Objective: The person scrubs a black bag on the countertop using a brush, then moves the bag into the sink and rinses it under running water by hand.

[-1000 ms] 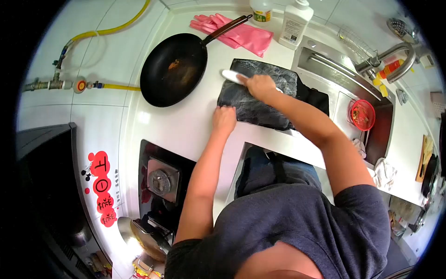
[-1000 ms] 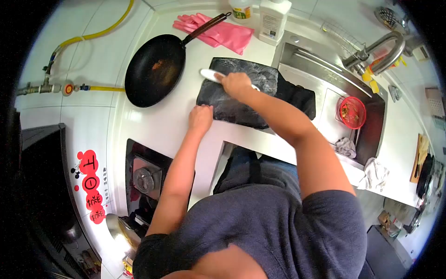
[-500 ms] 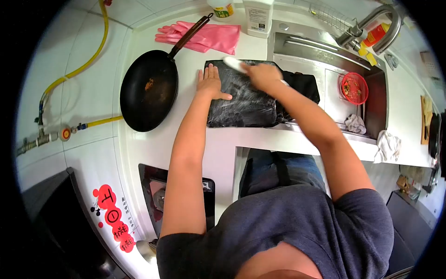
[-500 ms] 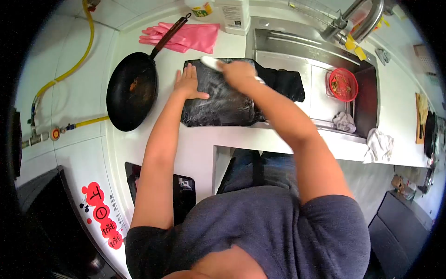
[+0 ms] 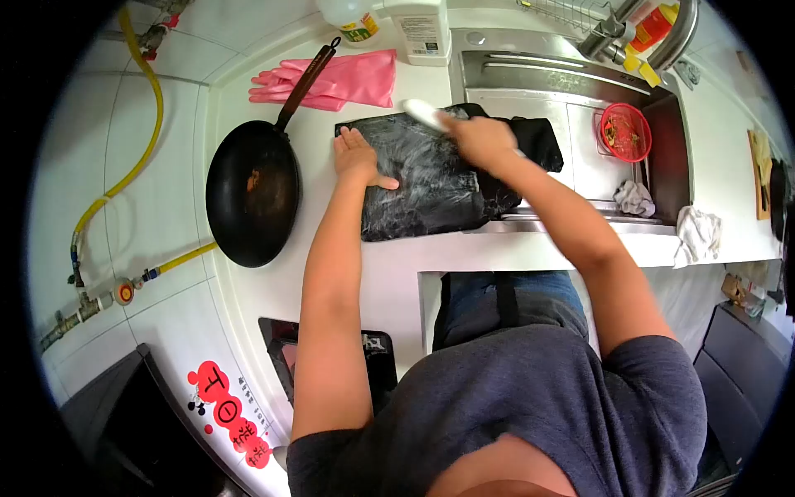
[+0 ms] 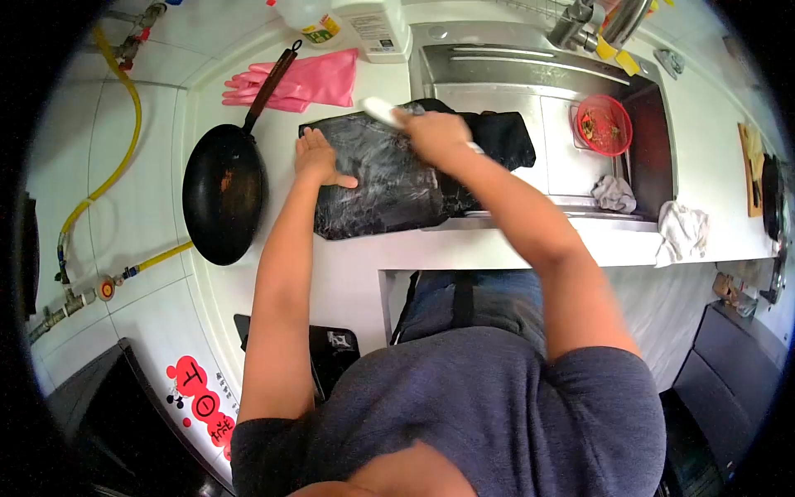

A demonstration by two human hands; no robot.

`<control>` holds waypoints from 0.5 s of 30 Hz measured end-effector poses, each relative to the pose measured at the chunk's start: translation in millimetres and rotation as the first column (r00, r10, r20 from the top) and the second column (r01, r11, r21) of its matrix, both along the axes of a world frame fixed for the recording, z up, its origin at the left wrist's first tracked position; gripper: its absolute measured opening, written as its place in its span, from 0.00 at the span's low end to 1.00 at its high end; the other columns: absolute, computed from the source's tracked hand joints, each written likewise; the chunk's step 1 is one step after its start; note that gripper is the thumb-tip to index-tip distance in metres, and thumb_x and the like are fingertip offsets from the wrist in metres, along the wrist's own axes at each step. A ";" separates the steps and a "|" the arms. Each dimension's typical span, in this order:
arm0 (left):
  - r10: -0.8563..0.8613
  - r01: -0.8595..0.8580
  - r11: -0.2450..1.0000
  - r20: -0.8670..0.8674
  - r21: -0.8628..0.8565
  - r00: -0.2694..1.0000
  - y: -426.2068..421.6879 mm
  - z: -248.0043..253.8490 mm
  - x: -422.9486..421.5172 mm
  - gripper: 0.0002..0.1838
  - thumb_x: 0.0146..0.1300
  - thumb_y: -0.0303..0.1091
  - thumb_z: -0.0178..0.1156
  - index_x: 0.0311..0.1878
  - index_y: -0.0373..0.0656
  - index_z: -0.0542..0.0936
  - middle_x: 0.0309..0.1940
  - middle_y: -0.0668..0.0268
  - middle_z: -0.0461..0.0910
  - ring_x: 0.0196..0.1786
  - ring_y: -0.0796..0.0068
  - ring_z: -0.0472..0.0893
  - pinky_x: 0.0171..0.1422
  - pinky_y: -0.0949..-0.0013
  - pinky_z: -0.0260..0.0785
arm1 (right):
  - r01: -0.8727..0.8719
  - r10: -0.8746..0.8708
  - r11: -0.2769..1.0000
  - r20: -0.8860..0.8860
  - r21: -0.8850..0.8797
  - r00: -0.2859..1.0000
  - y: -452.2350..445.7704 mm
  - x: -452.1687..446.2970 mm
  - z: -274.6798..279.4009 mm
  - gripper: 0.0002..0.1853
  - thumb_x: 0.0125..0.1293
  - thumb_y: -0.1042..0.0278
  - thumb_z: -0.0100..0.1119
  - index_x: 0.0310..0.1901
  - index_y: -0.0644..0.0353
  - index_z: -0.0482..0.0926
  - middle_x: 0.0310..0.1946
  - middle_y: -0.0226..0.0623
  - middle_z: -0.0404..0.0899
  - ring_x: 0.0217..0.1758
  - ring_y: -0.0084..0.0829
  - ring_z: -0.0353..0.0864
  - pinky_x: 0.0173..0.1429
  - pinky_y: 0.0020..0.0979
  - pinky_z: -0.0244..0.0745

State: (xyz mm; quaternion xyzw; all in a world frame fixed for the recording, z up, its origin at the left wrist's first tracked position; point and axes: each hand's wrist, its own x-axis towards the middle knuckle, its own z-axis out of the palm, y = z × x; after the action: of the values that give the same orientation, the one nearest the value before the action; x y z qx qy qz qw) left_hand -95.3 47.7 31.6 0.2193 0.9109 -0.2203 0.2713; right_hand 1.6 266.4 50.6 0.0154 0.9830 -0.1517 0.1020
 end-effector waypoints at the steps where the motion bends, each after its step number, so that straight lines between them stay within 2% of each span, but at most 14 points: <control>1: 0.016 -0.016 1.000 -0.008 0.018 1.000 -3.2 -3.5 -1.7 0.79 0.24 0.71 0.71 0.68 0.20 0.42 0.70 0.34 0.41 0.76 0.47 0.40 0.77 0.55 0.30 | 0.052 -0.056 0.998 0.106 0.038 0.993 20.6 7.5 3.5 0.27 0.65 0.67 0.44 0.66 0.33 0.63 0.35 0.44 0.83 0.36 0.43 0.84 0.37 0.43 0.78; 3: 0.019 -0.019 1.000 -0.006 0.002 1.000 -3.1 -4.6 0.5 0.80 0.24 0.71 0.71 0.68 0.20 0.41 0.70 0.33 0.41 0.76 0.46 0.40 0.77 0.55 0.30 | 0.098 -0.105 0.993 0.115 0.063 0.988 43.0 22.3 2.2 0.27 0.66 0.67 0.44 0.66 0.33 0.63 0.33 0.43 0.83 0.33 0.41 0.84 0.34 0.43 0.78; 5: 0.008 -0.008 0.999 -0.007 -0.034 1.000 1.6 -3.0 -1.2 0.80 0.24 0.71 0.71 0.68 0.20 0.41 0.70 0.33 0.40 0.76 0.46 0.39 0.77 0.55 0.30 | 0.092 -0.096 0.994 0.067 0.064 0.993 27.0 21.3 2.4 0.26 0.67 0.62 0.44 0.67 0.29 0.62 0.29 0.41 0.82 0.30 0.41 0.83 0.31 0.43 0.77; 7: 0.029 -0.028 0.998 0.019 -0.052 0.999 5.6 -0.5 -3.5 0.80 0.24 0.71 0.71 0.69 0.21 0.39 0.71 0.34 0.38 0.76 0.46 0.38 0.77 0.55 0.30 | -0.037 0.039 0.996 -0.025 0.077 0.999 -11.9 14.7 -12.6 0.27 0.67 0.65 0.44 0.66 0.30 0.62 0.26 0.41 0.81 0.29 0.41 0.83 0.29 0.42 0.77; 8: 0.041 -0.039 0.997 0.035 -0.064 0.999 5.8 -0.4 -3.3 0.81 0.24 0.71 0.72 0.69 0.21 0.38 0.71 0.35 0.37 0.76 0.47 0.38 0.77 0.54 0.30 | -0.105 0.108 0.994 -0.086 0.044 0.990 -32.7 13.7 -21.0 0.27 0.65 0.67 0.45 0.66 0.32 0.62 0.27 0.42 0.81 0.29 0.41 0.84 0.29 0.42 0.77; 11: 0.083 -0.083 0.997 0.013 -0.005 0.996 -3.0 -8.0 -1.7 0.81 0.24 0.69 0.72 0.69 0.24 0.36 0.72 0.38 0.34 0.76 0.48 0.36 0.77 0.54 0.30 | -0.137 0.137 0.990 0.002 0.029 0.991 -35.0 23.0 -4.5 0.24 0.66 0.66 0.45 0.65 0.37 0.66 0.32 0.39 0.83 0.34 0.39 0.85 0.35 0.40 0.79; 13: 0.131 -0.131 0.990 -0.005 0.050 0.991 -7.3 -10.3 2.1 0.80 0.25 0.67 0.73 0.71 0.30 0.34 0.74 0.46 0.33 0.77 0.54 0.36 0.77 0.53 0.30 | -0.004 0.002 1.000 0.096 0.018 0.995 11.9 26.3 -12.8 0.22 0.69 0.62 0.41 0.65 0.36 0.65 0.34 0.43 0.82 0.37 0.41 0.85 0.38 0.42 0.79; 14: 0.147 -0.145 0.986 -0.019 0.079 0.989 -7.0 -4.5 8.5 0.76 0.29 0.65 0.73 0.72 0.31 0.37 0.74 0.48 0.35 0.77 0.55 0.38 0.77 0.53 0.31 | 0.161 -0.155 0.987 0.147 -0.030 0.977 32.4 30.8 3.3 0.21 0.70 0.59 0.41 0.63 0.34 0.67 0.36 0.43 0.83 0.38 0.42 0.84 0.40 0.43 0.78; 15: 0.167 -0.162 0.980 -0.038 0.113 0.985 -4.9 1.6 15.5 0.73 0.32 0.62 0.73 0.72 0.32 0.41 0.74 0.50 0.37 0.77 0.56 0.40 0.77 0.52 0.32 | 0.211 -0.212 0.977 0.095 0.022 0.973 55.2 33.3 -13.4 0.20 0.69 0.57 0.42 0.63 0.31 0.67 0.38 0.43 0.82 0.39 0.43 0.84 0.42 0.45 0.78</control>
State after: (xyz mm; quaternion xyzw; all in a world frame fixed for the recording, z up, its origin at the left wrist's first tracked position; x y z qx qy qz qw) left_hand -79.8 42.7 33.2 0.1525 0.9427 -0.1522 0.2546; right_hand 34.9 321.6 37.2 0.1280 0.9706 -0.1549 0.1329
